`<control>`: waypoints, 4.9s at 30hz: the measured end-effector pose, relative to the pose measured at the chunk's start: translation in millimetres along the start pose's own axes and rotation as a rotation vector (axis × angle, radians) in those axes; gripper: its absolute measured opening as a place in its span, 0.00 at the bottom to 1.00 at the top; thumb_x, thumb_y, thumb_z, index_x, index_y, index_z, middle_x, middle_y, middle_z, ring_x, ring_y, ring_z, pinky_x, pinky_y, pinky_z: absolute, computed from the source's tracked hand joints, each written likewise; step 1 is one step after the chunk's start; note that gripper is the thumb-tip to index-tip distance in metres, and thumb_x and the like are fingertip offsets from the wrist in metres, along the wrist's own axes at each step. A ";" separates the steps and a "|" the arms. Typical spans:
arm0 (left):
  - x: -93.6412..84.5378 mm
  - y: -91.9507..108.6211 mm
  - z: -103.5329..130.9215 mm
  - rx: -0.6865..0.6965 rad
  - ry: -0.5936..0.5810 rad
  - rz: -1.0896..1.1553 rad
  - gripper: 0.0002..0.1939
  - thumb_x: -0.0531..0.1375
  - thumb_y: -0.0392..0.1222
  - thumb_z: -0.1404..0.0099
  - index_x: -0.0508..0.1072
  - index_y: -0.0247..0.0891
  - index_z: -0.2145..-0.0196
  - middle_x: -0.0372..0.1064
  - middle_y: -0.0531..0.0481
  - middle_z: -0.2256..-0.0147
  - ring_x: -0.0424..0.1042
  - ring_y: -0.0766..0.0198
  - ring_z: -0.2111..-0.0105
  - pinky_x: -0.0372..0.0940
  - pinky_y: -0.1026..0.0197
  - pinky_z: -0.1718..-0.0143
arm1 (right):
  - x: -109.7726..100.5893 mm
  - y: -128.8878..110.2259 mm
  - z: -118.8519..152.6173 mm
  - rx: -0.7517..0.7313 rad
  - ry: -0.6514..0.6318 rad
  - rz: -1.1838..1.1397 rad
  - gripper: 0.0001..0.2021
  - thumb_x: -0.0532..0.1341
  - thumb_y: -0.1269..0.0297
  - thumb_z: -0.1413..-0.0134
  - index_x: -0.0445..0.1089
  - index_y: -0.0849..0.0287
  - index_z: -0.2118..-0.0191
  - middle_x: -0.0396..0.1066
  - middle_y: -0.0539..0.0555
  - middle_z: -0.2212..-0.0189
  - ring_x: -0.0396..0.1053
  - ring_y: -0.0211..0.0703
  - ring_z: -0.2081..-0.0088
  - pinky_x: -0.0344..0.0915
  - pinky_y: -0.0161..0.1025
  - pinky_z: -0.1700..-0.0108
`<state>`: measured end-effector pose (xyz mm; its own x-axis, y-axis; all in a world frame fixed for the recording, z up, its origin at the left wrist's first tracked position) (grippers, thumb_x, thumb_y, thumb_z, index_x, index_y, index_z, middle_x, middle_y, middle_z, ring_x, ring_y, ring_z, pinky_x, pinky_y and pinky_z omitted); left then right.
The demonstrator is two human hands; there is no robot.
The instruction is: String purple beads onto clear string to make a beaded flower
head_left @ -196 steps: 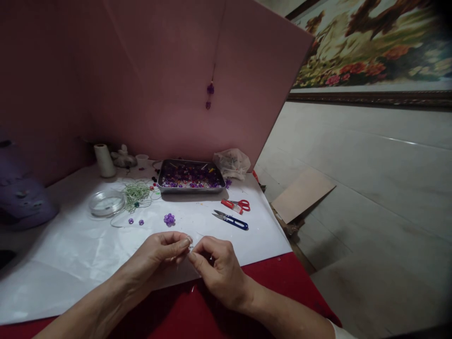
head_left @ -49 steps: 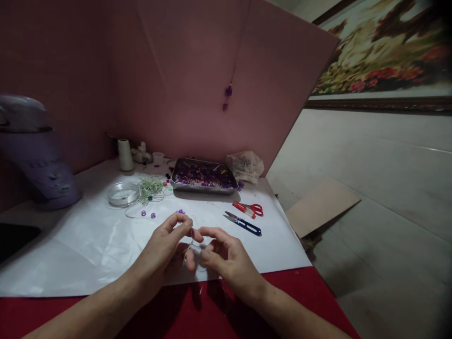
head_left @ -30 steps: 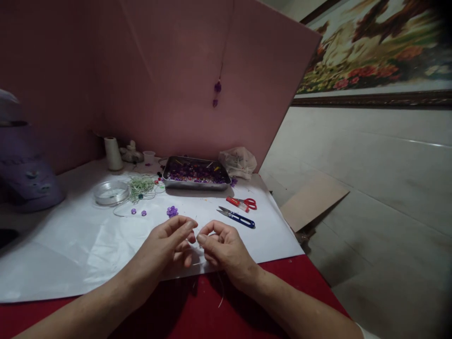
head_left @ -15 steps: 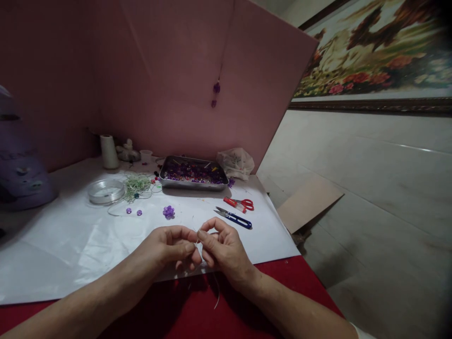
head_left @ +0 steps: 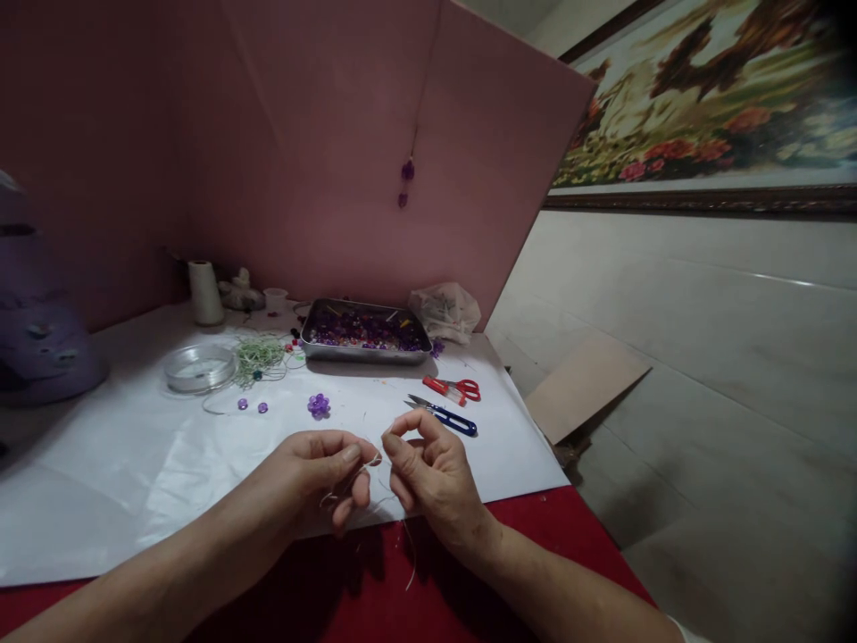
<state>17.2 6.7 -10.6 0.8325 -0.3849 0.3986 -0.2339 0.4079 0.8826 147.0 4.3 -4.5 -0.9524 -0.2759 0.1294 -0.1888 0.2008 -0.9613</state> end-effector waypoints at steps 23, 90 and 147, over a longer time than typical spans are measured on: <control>-0.7 7.2 1.5 0.096 0.117 -0.144 0.13 0.65 0.47 0.52 0.69 0.35 0.77 0.67 0.57 0.84 0.57 0.75 0.91 0.53 0.72 0.91 | -0.7 -13.7 10.6 -0.178 0.110 0.582 0.04 0.55 0.65 0.44 0.62 0.59 0.66 0.67 0.51 0.69 0.61 0.31 0.79 0.60 0.31 0.77; 10.8 18.3 19.6 0.408 0.226 -0.711 0.09 0.59 0.47 0.42 0.74 0.41 0.73 0.69 0.52 0.76 0.64 0.65 0.75 0.59 0.67 0.75 | 11.1 -37.4 24.4 -0.568 0.004 1.091 0.06 0.52 0.72 0.45 0.65 0.62 0.69 0.66 0.51 0.77 0.62 0.35 0.78 0.56 0.34 0.74; 2.4 5.0 6.1 0.110 0.139 -0.198 0.09 0.61 0.44 0.45 0.70 0.36 0.78 0.60 0.59 0.85 0.52 0.76 0.89 0.52 0.73 0.91 | 7.5 -34.3 18.9 -0.408 0.056 0.897 0.03 0.54 0.73 0.47 0.64 0.62 0.69 0.64 0.51 0.72 0.62 0.36 0.73 0.57 0.36 0.69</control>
<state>15.0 2.8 -3.7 0.9268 -0.3274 0.1838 -0.1062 0.2409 0.9647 150.9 -22.4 24.8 -0.7906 0.1798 -0.5853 0.5511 0.6257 -0.5522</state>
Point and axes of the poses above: each hand's wrist, its own z-axis away from the middle knuckle, its own x-axis out of the palm, y = z × x, the point moved 4 cm from there along -z, towards the middle knuckle
